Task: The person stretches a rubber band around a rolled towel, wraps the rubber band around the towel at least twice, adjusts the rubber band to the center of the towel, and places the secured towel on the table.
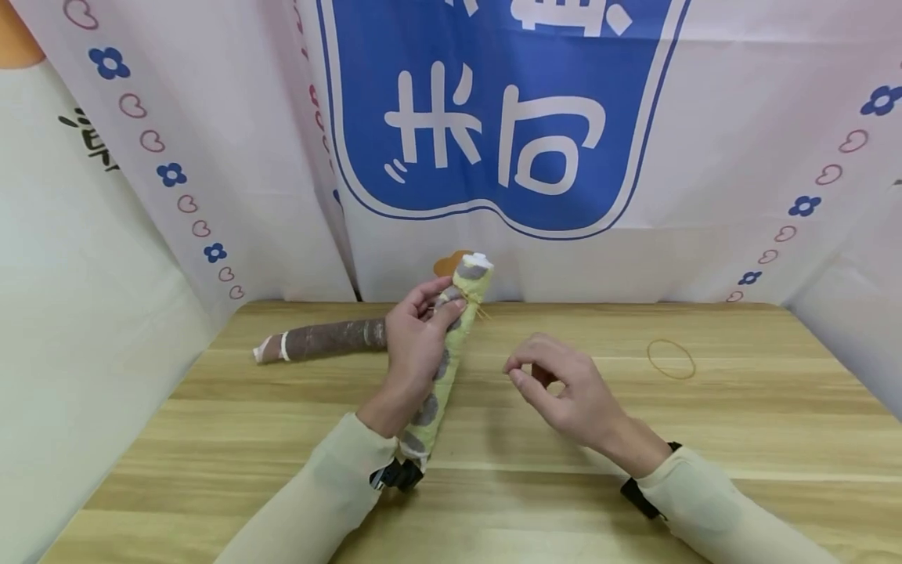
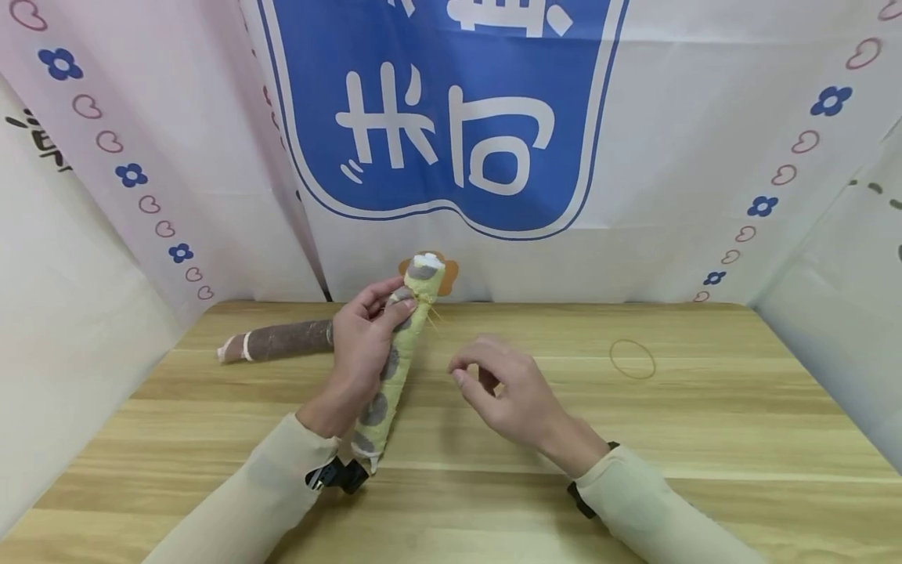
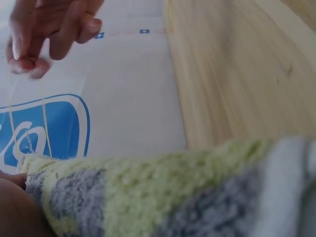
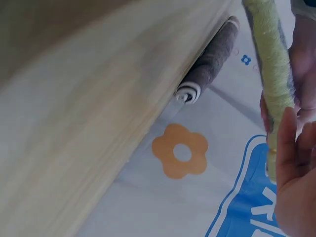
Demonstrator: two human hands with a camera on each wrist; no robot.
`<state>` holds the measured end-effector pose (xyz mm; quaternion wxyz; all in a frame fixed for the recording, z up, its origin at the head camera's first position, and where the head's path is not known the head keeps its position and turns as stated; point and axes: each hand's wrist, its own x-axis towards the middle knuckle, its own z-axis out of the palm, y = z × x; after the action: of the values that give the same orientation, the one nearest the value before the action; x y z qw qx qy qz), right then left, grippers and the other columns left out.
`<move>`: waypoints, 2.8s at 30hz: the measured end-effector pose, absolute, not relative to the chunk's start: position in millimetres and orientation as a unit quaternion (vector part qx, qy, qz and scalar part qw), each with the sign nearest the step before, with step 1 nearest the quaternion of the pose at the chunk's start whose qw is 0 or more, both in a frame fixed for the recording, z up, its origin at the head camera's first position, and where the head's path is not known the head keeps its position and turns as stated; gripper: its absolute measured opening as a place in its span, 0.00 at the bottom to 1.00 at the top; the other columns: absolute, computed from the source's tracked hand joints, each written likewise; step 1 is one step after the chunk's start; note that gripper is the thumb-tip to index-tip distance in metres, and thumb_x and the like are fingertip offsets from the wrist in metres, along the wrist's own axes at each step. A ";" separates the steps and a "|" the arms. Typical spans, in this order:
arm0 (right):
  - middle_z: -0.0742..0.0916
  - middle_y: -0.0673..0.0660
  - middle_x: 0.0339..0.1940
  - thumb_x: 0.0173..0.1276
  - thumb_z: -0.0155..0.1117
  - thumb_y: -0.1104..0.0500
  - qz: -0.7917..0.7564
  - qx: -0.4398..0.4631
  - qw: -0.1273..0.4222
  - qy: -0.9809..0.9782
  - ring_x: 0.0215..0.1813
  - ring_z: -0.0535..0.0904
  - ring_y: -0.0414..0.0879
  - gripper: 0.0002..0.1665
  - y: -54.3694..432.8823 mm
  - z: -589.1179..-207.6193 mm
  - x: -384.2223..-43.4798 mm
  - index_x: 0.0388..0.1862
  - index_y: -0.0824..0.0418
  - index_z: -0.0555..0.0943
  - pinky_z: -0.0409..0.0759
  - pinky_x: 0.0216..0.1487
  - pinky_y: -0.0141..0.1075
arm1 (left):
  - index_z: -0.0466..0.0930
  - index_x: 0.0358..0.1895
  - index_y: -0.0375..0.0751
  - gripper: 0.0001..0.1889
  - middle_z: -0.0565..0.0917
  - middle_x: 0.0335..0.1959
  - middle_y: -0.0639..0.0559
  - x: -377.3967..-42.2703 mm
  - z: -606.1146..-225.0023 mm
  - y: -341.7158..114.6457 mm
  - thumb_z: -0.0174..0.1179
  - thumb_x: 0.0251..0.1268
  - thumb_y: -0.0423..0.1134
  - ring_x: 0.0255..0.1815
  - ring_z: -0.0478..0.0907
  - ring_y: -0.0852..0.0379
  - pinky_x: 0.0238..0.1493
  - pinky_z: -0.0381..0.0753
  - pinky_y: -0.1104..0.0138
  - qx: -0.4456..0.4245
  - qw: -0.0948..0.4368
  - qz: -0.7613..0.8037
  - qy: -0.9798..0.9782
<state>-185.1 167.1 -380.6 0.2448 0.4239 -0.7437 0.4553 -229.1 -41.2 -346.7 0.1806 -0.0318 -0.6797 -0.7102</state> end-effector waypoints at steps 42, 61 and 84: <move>0.92 0.45 0.32 0.66 0.78 0.66 0.475 0.309 0.040 -0.823 0.31 0.85 0.43 0.09 202.5 -362.3 -207.7 0.45 0.59 0.93 0.80 0.27 0.33 | 0.88 0.56 0.34 0.15 0.89 0.44 0.45 -203.8 -333.6 -40.5 0.69 0.68 0.29 0.36 0.85 0.52 0.31 0.87 0.63 -0.316 0.146 -0.645 -0.680; 0.89 0.59 0.42 0.77 0.67 0.54 0.521 0.531 0.222 -0.630 0.44 0.84 0.49 0.16 168.0 -368.8 -188.9 0.45 0.65 0.92 0.82 0.43 0.32 | 0.90 0.54 0.42 0.13 0.88 0.42 0.48 -222.8 -352.5 -40.9 0.71 0.68 0.35 0.37 0.80 0.54 0.35 0.79 0.68 -0.103 0.126 -0.671 -0.723; 0.84 0.55 0.37 0.85 0.43 0.37 0.259 0.415 0.430 -0.759 0.20 0.67 0.33 0.36 168.1 -355.2 -179.6 0.83 0.52 0.68 0.64 0.17 0.25 | 0.92 0.53 0.46 0.13 0.88 0.43 0.48 -225.9 -359.1 -37.6 0.72 0.67 0.37 0.40 0.80 0.54 0.37 0.80 0.67 -0.055 0.091 -0.667 -0.738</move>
<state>-179.6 168.1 -355.2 0.4297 0.4149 -0.7590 0.2590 -225.9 -37.6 -359.1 0.0910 -0.0551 -0.7377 -0.6667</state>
